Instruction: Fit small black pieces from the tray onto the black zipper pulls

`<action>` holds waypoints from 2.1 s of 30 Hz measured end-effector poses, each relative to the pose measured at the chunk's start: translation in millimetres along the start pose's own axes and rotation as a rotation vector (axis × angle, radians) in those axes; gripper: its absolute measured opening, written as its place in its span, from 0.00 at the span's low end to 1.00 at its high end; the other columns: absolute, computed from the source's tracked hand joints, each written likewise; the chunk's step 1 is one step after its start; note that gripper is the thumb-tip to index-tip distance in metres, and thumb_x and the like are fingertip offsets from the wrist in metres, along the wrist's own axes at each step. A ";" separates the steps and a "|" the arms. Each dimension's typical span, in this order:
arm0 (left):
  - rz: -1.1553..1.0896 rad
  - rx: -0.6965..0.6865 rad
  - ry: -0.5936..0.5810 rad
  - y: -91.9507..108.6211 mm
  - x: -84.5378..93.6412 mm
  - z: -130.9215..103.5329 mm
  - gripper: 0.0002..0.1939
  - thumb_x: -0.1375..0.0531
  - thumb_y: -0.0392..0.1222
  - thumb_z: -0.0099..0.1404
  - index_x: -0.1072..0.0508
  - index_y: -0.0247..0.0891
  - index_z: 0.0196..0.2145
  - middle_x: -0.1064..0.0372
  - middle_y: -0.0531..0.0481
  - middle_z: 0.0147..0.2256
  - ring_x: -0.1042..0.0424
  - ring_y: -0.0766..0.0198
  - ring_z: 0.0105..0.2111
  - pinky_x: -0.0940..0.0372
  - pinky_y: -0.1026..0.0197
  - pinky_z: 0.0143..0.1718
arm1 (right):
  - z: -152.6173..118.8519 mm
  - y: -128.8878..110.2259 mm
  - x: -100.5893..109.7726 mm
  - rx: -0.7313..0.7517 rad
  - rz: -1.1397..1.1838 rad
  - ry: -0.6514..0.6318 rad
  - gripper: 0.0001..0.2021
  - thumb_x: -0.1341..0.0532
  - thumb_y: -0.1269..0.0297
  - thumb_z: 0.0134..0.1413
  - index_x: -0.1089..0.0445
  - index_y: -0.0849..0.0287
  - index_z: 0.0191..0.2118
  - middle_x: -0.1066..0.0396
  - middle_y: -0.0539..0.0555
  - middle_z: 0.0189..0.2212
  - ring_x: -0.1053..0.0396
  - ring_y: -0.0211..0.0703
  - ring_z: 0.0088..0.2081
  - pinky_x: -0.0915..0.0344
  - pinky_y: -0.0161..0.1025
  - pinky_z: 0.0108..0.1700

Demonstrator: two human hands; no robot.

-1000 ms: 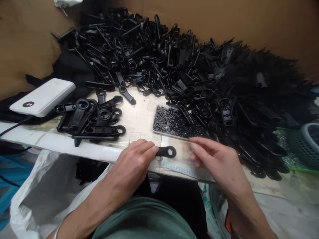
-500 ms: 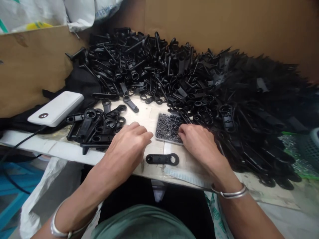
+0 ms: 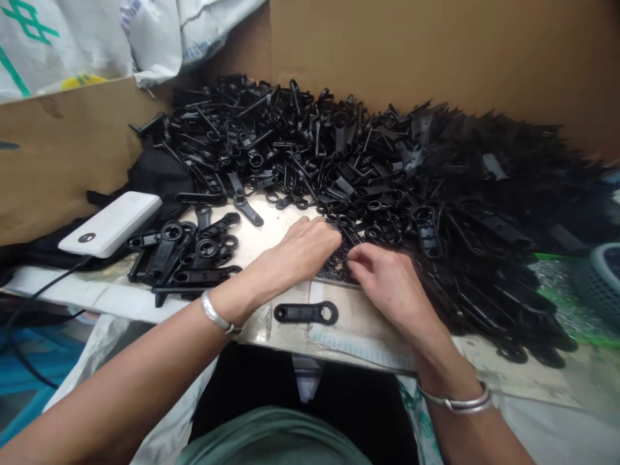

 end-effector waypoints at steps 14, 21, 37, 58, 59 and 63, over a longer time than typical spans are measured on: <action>-0.447 0.206 0.081 -30.5 8.5 -15.4 0.09 0.44 0.30 0.59 0.26 0.35 0.25 0.30 0.52 0.23 0.33 0.66 0.25 0.39 0.62 0.29 | -22.7 19.5 -14.0 -0.300 0.925 -0.039 0.11 0.34 0.59 0.49 0.26 0.61 0.36 0.29 0.49 0.21 0.35 0.33 0.20 0.35 0.32 0.24; -0.945 0.434 0.245 -41.6 2.2 -47.6 0.06 0.38 0.32 0.57 0.28 0.31 0.34 0.25 0.48 0.30 0.27 0.67 0.30 0.31 0.64 0.32 | -24.1 7.5 -24.4 -0.306 1.067 0.001 0.12 0.31 0.59 0.46 0.26 0.60 0.35 0.28 0.49 0.24 0.33 0.33 0.24 0.35 0.31 0.27; -0.946 0.532 0.390 -48.6 2.4 -58.4 0.02 0.37 0.32 0.56 0.24 0.35 0.29 0.25 0.51 0.29 0.27 0.64 0.31 0.32 0.61 0.36 | -18.8 1.4 -30.6 -0.329 1.135 0.112 0.10 0.29 0.65 0.42 0.25 0.61 0.33 0.28 0.49 0.25 0.35 0.32 0.24 0.34 0.30 0.26; -0.793 0.305 0.405 -17.5 13.2 -54.9 0.11 0.39 0.28 0.58 0.23 0.38 0.38 0.23 0.53 0.38 0.26 0.66 0.40 0.34 0.67 0.43 | -17.6 -2.8 -41.4 -0.307 1.225 0.014 0.08 0.31 0.66 0.46 0.26 0.61 0.33 0.28 0.48 0.24 0.32 0.32 0.25 0.33 0.29 0.29; -0.796 0.307 0.407 -17.6 13.0 -54.9 0.10 0.39 0.28 0.58 0.23 0.38 0.37 0.23 0.53 0.36 0.25 0.66 0.38 0.33 0.67 0.42 | -17.4 -3.3 -41.6 -0.308 1.232 0.005 0.07 0.31 0.65 0.47 0.26 0.61 0.33 0.28 0.49 0.24 0.31 0.33 0.26 0.33 0.30 0.29; -0.834 0.354 0.427 -22.1 9.9 -56.8 0.10 0.39 0.30 0.59 0.23 0.38 0.38 0.23 0.54 0.34 0.25 0.68 0.35 0.33 0.68 0.40 | -15.9 -4.3 -38.0 -0.290 1.195 -0.003 0.07 0.32 0.65 0.48 0.26 0.61 0.34 0.28 0.48 0.24 0.31 0.32 0.25 0.33 0.30 0.29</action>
Point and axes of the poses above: each hand's wrist, its own z-axis towards the middle knuckle, its own x-axis out of the back of the hand, y = z × x, the point moved 9 cm from there along z, towards the middle knuckle
